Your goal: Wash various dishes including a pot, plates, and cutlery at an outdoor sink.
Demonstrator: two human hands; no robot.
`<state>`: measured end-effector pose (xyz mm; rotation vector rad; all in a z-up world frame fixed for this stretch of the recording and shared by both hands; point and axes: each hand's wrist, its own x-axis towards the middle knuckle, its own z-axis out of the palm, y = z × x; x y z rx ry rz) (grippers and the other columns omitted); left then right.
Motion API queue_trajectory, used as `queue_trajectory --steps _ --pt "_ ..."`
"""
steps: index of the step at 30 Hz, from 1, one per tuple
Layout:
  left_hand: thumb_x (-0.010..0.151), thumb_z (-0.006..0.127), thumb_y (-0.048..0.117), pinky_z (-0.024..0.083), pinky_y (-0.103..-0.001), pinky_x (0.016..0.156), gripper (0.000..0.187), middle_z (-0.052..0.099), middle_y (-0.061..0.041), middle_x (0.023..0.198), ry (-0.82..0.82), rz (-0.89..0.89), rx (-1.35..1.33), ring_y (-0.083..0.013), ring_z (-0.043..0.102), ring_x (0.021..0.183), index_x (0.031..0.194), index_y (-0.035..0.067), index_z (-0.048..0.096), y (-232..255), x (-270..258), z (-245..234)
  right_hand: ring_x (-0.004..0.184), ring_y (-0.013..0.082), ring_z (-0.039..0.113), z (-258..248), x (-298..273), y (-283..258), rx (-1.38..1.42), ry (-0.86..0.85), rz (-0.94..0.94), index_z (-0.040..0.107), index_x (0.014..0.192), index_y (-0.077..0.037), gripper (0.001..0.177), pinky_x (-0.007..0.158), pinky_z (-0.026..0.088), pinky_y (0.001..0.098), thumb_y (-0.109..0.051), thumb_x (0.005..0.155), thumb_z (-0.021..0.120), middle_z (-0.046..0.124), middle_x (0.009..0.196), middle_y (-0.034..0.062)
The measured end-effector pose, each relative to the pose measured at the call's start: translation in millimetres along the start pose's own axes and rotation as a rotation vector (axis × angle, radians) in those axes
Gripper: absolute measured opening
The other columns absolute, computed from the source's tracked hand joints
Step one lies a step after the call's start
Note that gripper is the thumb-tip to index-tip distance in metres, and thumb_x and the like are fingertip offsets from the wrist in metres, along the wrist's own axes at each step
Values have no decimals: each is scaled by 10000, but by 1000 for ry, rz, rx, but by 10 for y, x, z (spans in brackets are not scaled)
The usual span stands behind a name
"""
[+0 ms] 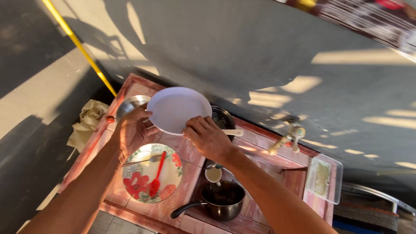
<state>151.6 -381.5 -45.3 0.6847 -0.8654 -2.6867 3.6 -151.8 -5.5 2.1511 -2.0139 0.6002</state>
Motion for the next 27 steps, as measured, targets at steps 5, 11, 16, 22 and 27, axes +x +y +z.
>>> queue_trajectory --steps 5,11,16,22,27 --pt "833 604 -7 627 -367 813 509 709 -67 1125 232 59 281 -205 708 948 1341 10 598 287 -39 -571 1226 293 545 439 439 -19 86 -95 26 573 1160 -83 323 1075 469 445 -21 858 668 552 1200 94" --pt "886 637 -9 624 -354 812 475 694 -53 1076 475 78 449 -191 708 929 1358 52 642 284 -58 -1156 1356 320 466 950 752 -124 -9 -310 116 541 1272 -56 487 1104 425 463 18 799 628 508 1383 142" --pt "901 696 25 660 -319 818 473 630 -70 1021 481 170 477 -158 673 906 1370 47 644 233 -175 -1351 1394 323 479 1277 758 -121 85 -430 219 468 1426 -41 500 1115 435 459 13 939 564 455 1527 174" --pt "850 785 110 553 -391 908 601 622 -167 1188 588 396 1077 -271 650 1070 1410 20 583 135 -188 -1445 1314 355 545 1032 803 -258 258 -409 356 462 1435 -54 440 1044 490 459 -34 1001 530 474 1496 181" --pt "842 779 120 403 -508 1127 601 524 -230 1371 613 658 1391 -419 463 1305 1398 -3 584 59 -259 -952 1070 301 718 650 640 -218 375 -198 540 466 1418 -77 400 859 615 428 -44 1020 492 548 1369 171"
